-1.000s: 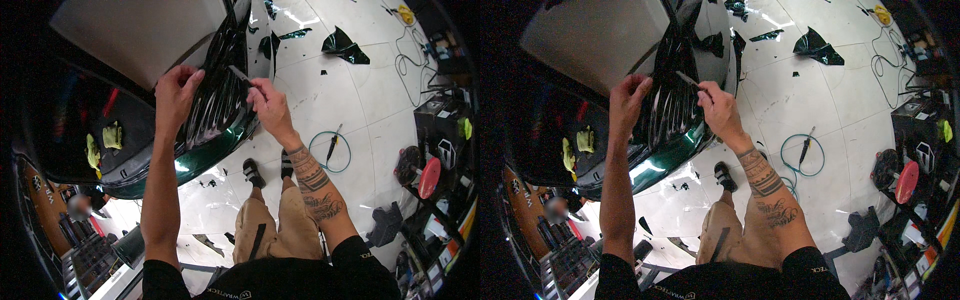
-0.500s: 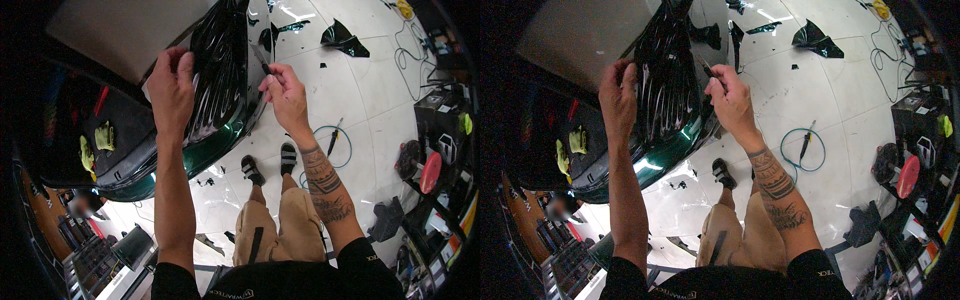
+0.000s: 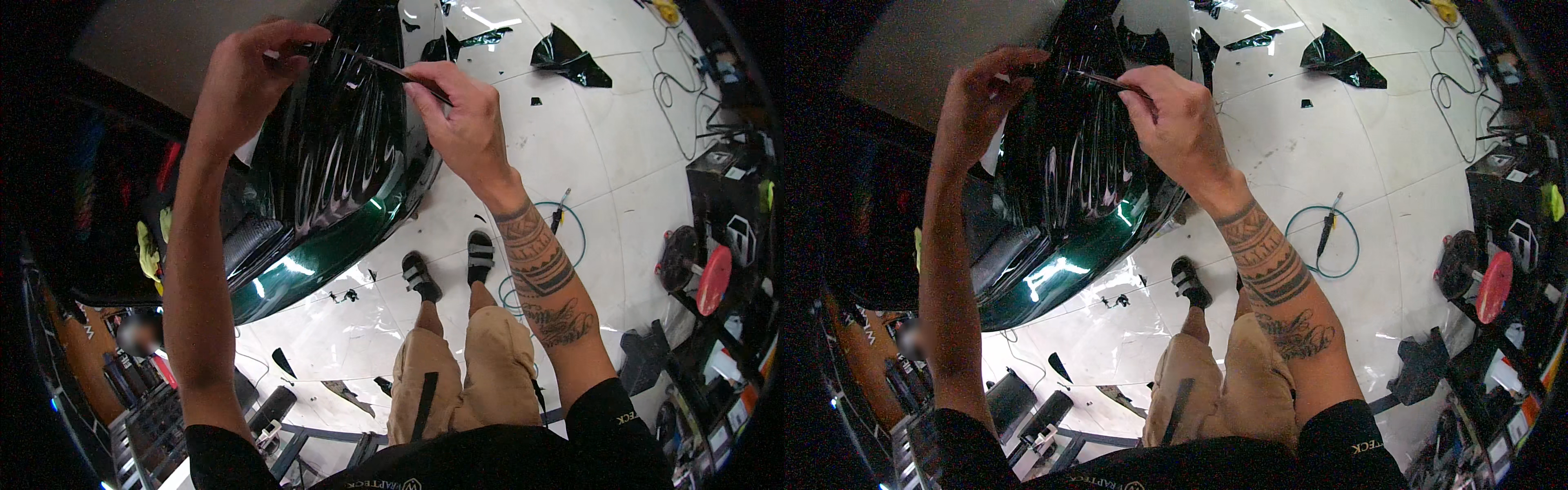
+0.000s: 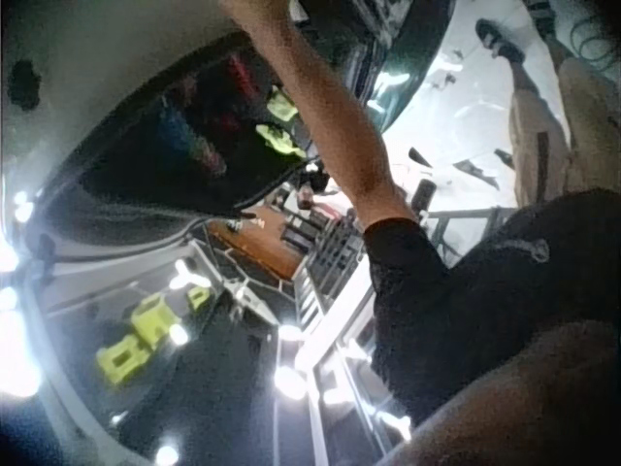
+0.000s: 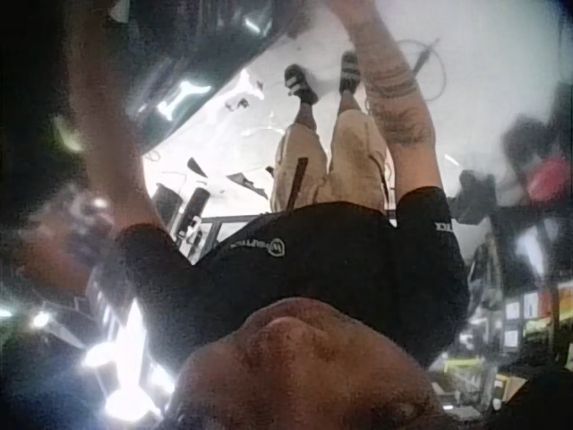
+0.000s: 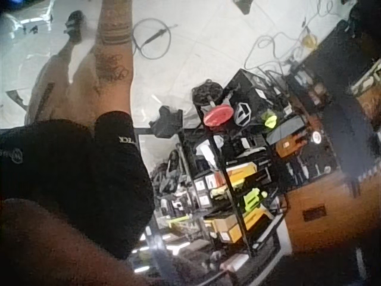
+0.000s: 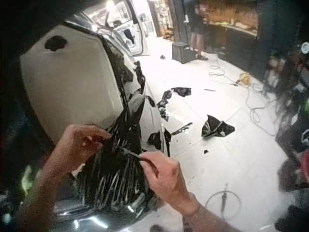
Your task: The person applies a dark vinyl wrap to the rear bumper of a car. They use a yellow squeegee to smooth the material and a knife to trim excess wrap along the edges and contours.
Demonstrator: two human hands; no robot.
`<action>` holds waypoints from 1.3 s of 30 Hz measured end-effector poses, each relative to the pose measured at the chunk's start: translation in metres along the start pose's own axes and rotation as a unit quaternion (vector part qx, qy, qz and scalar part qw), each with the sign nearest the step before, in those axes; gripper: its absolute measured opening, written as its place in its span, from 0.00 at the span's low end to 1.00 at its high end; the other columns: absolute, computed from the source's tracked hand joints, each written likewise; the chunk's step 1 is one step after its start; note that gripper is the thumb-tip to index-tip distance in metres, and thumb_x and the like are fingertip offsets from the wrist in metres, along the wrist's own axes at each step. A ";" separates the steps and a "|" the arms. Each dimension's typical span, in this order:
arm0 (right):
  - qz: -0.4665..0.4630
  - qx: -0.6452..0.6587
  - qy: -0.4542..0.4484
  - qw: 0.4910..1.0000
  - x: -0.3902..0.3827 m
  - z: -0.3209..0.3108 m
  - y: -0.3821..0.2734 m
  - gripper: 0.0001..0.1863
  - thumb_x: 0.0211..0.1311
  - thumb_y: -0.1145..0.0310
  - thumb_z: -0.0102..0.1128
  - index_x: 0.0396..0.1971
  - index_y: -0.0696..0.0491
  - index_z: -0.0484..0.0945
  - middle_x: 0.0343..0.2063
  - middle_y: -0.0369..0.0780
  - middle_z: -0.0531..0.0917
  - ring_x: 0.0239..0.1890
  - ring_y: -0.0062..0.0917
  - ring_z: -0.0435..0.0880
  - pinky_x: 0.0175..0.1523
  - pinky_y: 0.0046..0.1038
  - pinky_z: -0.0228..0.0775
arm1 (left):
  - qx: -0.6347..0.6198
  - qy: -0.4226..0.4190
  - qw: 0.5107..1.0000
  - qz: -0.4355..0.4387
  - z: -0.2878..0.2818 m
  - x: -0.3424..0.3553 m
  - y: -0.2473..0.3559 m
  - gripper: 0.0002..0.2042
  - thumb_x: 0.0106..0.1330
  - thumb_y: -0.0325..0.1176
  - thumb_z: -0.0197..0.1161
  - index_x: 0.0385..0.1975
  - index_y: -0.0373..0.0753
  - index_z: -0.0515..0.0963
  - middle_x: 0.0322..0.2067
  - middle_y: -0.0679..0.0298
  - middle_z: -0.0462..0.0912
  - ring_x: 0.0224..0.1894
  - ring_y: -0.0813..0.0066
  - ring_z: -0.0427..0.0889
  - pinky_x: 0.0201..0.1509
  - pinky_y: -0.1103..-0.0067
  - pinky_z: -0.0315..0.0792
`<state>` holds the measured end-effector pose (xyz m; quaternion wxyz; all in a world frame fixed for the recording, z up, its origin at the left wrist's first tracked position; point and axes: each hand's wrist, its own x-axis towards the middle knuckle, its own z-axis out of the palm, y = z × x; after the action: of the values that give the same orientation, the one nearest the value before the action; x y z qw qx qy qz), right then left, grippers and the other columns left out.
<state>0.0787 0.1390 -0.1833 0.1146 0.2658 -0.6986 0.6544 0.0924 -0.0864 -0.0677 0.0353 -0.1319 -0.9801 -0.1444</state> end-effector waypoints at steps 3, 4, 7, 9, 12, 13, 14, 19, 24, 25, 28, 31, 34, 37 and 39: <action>-0.067 -0.030 0.005 0.997 0.011 0.008 0.002 0.05 0.57 0.74 0.61 0.32 0.59 0.79 0.26 0.46 0.81 0.28 0.37 0.82 0.34 0.30 0.74 | 0.029 -0.014 0.999 0.003 -0.008 0.007 -0.001 0.21 0.59 0.20 0.61 0.52 0.46 0.76 0.39 0.60 0.84 0.35 0.74 0.83 0.36 0.77 0.78; -0.083 -0.039 0.006 0.996 0.015 0.011 0.001 0.05 0.56 0.74 0.61 0.31 0.59 0.80 0.27 0.47 0.81 0.29 0.38 0.82 0.35 0.31 0.74 | 0.026 -0.016 0.999 -0.013 -0.011 0.008 0.004 0.21 0.58 0.19 0.62 0.51 0.46 0.78 0.41 0.62 0.83 0.34 0.75 0.81 0.38 0.78 0.77; -0.113 -0.049 0.036 0.992 0.025 0.019 0.001 0.04 0.56 0.74 0.61 0.30 0.59 0.79 0.26 0.47 0.81 0.29 0.40 0.82 0.34 0.34 0.74 | 0.046 -0.011 0.999 -0.022 -0.010 0.010 0.009 0.22 0.55 0.18 0.63 0.50 0.46 0.81 0.46 0.64 0.81 0.34 0.76 0.80 0.41 0.78 0.76; -0.113 -0.056 0.028 0.992 0.029 0.022 0.003 0.04 0.56 0.73 0.61 0.29 0.58 0.79 0.26 0.46 0.81 0.29 0.40 0.82 0.34 0.35 0.74 | 0.045 -0.006 0.999 -0.019 -0.009 0.010 0.009 0.22 0.55 0.18 0.63 0.50 0.47 0.80 0.48 0.64 0.81 0.35 0.75 0.81 0.42 0.78 0.77; -0.112 -0.052 0.028 0.992 0.031 0.026 0.005 0.04 0.56 0.73 0.61 0.28 0.57 0.79 0.25 0.46 0.81 0.29 0.41 0.82 0.34 0.35 0.74 | 0.029 -0.007 0.999 -0.031 -0.010 0.008 0.010 0.23 0.55 0.18 0.62 0.51 0.47 0.80 0.51 0.63 0.80 0.36 0.73 0.81 0.43 0.78 0.77; -0.111 -0.049 0.030 0.992 0.031 0.027 0.005 0.04 0.56 0.73 0.61 0.27 0.57 0.79 0.25 0.46 0.81 0.29 0.41 0.82 0.34 0.35 0.74 | 0.037 -0.010 0.998 -0.044 -0.011 0.007 0.013 0.23 0.55 0.17 0.62 0.51 0.47 0.80 0.51 0.63 0.80 0.36 0.73 0.82 0.43 0.78 0.78; -0.107 -0.046 0.027 0.993 0.030 0.027 0.005 0.04 0.56 0.73 0.61 0.27 0.57 0.79 0.25 0.46 0.81 0.29 0.41 0.82 0.33 0.35 0.74 | 0.045 -0.013 0.997 -0.056 -0.010 0.007 0.016 0.23 0.55 0.17 0.62 0.51 0.47 0.80 0.52 0.63 0.79 0.36 0.73 0.82 0.43 0.78 0.78; -0.082 -0.063 0.009 0.995 0.029 0.034 -0.003 0.05 0.59 0.72 0.63 0.32 0.58 0.83 0.21 0.43 0.83 0.20 0.25 0.81 0.26 0.23 0.68 | 0.064 -0.005 0.998 -0.026 -0.009 0.007 0.024 0.23 0.55 0.15 0.59 0.51 0.46 0.79 0.51 0.62 0.79 0.38 0.70 0.83 0.43 0.78 0.79; -0.060 -0.056 0.011 0.997 0.026 0.035 -0.007 0.05 0.60 0.71 0.63 0.32 0.57 0.83 0.21 0.40 0.83 0.18 0.19 0.77 0.24 0.22 0.66 | 0.061 0.010 0.998 0.008 -0.009 0.005 0.021 0.23 0.55 0.15 0.58 0.50 0.44 0.79 0.51 0.62 0.79 0.38 0.69 0.83 0.43 0.76 0.79; -0.052 -0.055 0.008 0.997 0.024 0.035 -0.007 0.05 0.60 0.71 0.63 0.33 0.57 0.83 0.20 0.40 0.83 0.18 0.18 0.77 0.24 0.21 0.66 | 0.060 0.011 0.998 0.012 -0.009 0.004 0.021 0.23 0.55 0.15 0.58 0.50 0.44 0.79 0.51 0.61 0.79 0.38 0.69 0.83 0.42 0.76 0.79; 0.039 0.020 0.000 0.999 0.017 0.040 -0.016 0.05 0.56 0.72 0.63 0.27 0.59 0.80 0.24 0.49 0.82 0.27 0.42 0.83 0.30 0.32 0.74 | 0.062 0.003 0.998 -0.009 -0.010 0.003 0.023 0.23 0.55 0.16 0.59 0.51 0.44 0.78 0.51 0.61 0.79 0.37 0.70 0.83 0.42 0.77 0.79; 0.057 0.013 0.009 0.998 0.009 0.048 -0.015 0.05 0.55 0.73 0.64 0.27 0.59 0.79 0.24 0.50 0.82 0.26 0.42 0.83 0.30 0.33 0.73 | 0.075 0.029 0.997 -0.006 -0.012 0.004 0.032 0.24 0.55 0.17 0.60 0.53 0.45 0.76 0.51 0.62 0.80 0.35 0.72 0.83 0.41 0.78 0.78; 0.082 0.044 0.028 0.995 -0.004 0.055 -0.011 0.06 0.55 0.73 0.64 0.28 0.60 0.79 0.24 0.51 0.81 0.27 0.44 0.83 0.30 0.34 0.73 | -0.027 -0.001 0.992 -0.124 -0.020 0.010 0.062 0.25 0.51 0.17 0.64 0.51 0.39 0.71 0.50 0.57 0.72 0.40 0.68 0.80 0.43 0.73 0.77; 0.128 0.070 0.029 0.989 -0.015 0.063 -0.009 0.06 0.56 0.73 0.64 0.29 0.60 0.79 0.24 0.52 0.81 0.28 0.46 0.83 0.31 0.35 0.73 | -0.028 -0.001 0.990 -0.137 -0.023 0.005 0.070 0.23 0.51 0.12 0.60 0.49 0.37 0.71 0.51 0.55 0.68 0.36 0.70 0.81 0.38 0.79 0.77; 0.138 0.040 0.017 0.989 -0.023 0.067 -0.006 0.07 0.59 0.72 0.63 0.30 0.61 0.79 0.22 0.45 0.83 0.25 0.27 0.82 0.29 0.26 0.72 | -0.001 0.016 0.992 -0.125 -0.023 0.002 0.077 0.23 0.53 0.12 0.59 0.50 0.38 0.71 0.51 0.55 0.68 0.35 0.72 0.81 0.37 0.82 0.78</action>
<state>0.1134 0.0790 -0.1982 0.0243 0.1600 -0.6997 0.6959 0.1123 -0.0220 -0.0243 0.0327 -0.0059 -0.9880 -0.1507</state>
